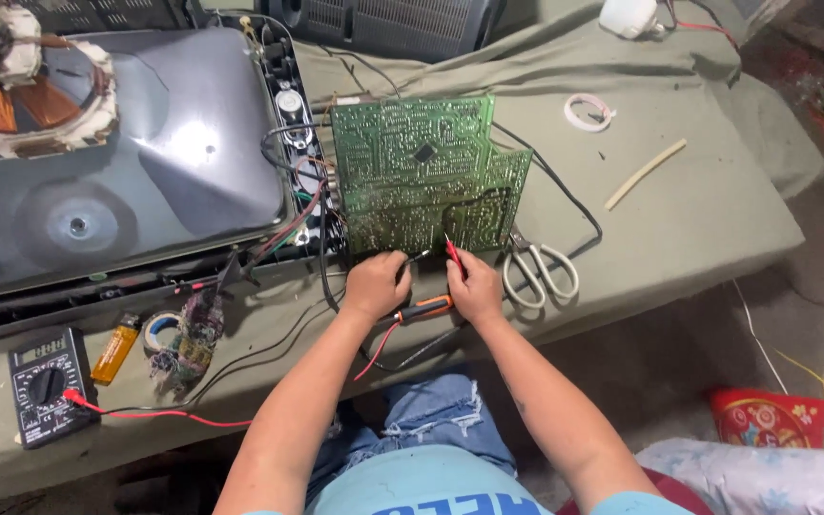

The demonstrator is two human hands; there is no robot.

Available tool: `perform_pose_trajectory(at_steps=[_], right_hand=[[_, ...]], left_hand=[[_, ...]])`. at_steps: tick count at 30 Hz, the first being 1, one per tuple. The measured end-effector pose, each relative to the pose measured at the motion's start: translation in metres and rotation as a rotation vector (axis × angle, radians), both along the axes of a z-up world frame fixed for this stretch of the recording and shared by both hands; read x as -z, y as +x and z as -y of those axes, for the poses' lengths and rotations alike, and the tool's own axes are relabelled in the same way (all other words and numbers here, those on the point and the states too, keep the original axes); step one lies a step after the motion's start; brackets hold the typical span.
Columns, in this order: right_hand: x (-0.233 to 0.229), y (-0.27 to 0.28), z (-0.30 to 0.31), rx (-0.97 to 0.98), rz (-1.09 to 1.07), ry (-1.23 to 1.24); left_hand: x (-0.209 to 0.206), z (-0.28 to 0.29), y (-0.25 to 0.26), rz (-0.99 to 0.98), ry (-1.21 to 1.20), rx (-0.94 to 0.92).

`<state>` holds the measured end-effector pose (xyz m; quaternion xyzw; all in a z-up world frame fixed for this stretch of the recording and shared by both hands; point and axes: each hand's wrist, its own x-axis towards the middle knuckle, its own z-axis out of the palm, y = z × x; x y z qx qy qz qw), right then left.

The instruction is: Testing electrical components on a CRT television circuit board using a multimeter

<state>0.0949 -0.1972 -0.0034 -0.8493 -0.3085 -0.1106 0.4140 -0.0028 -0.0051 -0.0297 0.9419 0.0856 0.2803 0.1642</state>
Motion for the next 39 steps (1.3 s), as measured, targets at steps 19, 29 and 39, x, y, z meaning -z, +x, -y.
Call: perform_pose_trajectory(at_steps=[19,29,39], right_hand=[[-0.015,0.004,0.008,-0.224,-0.115,0.245],[-0.013,0.004,0.011,-0.254,-0.167,0.241],[-0.02,0.003,0.011,-0.237,-0.158,0.27]], left_hand=[[-0.008,-0.003,0.001,-0.01,-0.079,0.028],[-0.021,0.001,-0.002,-0.022,-0.062,0.023],[-0.01,0.0,0.001,0.07,-0.044,0.01]])
